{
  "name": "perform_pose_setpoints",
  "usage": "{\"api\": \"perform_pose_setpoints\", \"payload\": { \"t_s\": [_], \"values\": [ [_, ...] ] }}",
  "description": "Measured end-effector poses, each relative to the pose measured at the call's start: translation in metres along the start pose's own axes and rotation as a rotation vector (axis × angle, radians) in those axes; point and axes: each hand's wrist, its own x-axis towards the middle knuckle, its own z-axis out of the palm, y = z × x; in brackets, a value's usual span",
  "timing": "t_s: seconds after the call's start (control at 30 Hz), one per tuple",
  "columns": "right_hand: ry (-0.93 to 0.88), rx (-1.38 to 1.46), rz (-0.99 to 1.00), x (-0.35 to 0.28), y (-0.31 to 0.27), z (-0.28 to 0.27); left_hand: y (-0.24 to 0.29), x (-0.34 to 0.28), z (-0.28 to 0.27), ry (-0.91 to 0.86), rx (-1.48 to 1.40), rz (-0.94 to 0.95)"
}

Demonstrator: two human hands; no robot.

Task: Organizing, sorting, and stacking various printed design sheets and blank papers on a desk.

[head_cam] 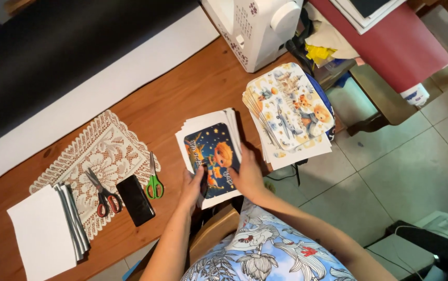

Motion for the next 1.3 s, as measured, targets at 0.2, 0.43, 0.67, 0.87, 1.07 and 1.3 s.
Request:
{"api": "perform_pose_setpoints", "payload": {
  "t_s": [0.2, 0.43, 0.67, 0.87, 1.07, 1.3],
  "values": [
    [-0.058, -0.078, -0.4, -0.025, -0.04, 0.008, 0.001, -0.005, 0.0, 0.027, -0.535, -0.003],
    [-0.326, 0.006, -0.041, -0.017, -0.087, -0.004, -0.003, -0.001, -0.005, 0.145, -0.371, 0.046],
    [-0.239, -0.128, 0.263, 0.019, 0.031, 0.053, -0.069, 0.066, -0.008, 0.143, -0.213, 0.073],
    [-0.252, -0.157, 0.257, 0.018, 0.021, 0.026, -0.053, 0.055, -0.002, 0.188, 0.012, 0.132],
    [-0.169, 0.016, 0.257, 0.007, -0.001, 0.009, -0.052, 0.052, 0.002, 0.187, -0.039, 0.137],
    [-0.216, -0.016, 0.296, 0.006, -0.013, -0.001, -0.039, 0.033, 0.003, 0.188, -0.059, 0.105]
  ]
}}
